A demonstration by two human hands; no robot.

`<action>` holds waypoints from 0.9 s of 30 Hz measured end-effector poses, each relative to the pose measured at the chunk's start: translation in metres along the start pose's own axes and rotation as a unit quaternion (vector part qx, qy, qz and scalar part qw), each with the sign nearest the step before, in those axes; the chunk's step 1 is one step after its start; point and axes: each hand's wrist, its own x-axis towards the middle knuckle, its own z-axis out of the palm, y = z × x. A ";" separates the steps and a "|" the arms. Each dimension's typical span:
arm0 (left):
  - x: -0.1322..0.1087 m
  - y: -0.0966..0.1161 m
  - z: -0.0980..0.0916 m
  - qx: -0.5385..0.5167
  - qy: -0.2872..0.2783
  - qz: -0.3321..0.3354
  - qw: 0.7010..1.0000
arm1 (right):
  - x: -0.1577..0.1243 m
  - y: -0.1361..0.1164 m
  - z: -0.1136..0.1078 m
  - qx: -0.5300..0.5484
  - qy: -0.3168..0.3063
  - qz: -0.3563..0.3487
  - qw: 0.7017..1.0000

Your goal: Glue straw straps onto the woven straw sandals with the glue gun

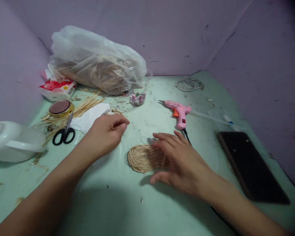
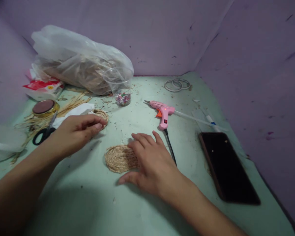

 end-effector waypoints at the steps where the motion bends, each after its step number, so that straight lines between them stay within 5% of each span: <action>1: 0.000 -0.004 0.001 0.025 -0.024 -0.010 0.999 | -0.001 0.003 -0.003 0.018 0.034 -0.003 0.999; 4: -0.005 -0.010 0.008 0.112 -0.134 -0.017 0.984 | -0.004 0.014 -0.012 0.050 0.133 0.055 0.988; 7: -0.013 -0.007 0.010 0.159 -0.185 -0.010 0.970 | -0.011 0.025 -0.013 0.067 0.150 0.194 0.967; 10: -0.019 0.002 0.009 0.159 -0.186 -0.004 0.970 | -0.021 0.028 -0.005 0.090 0.132 0.248 0.956; 16: -0.029 0.016 0.025 0.063 -0.171 0.035 0.983 | -0.030 0.021 0.014 0.114 0.103 0.174 0.973; 21: -0.033 0.023 0.034 0.091 -0.131 0.070 0.985 | -0.028 0.021 0.018 0.112 0.112 0.151 0.976; 27: -0.020 0.002 0.018 0.112 -0.122 0.008 0.986 | -0.041 0.009 0.002 0.111 0.243 0.257 0.929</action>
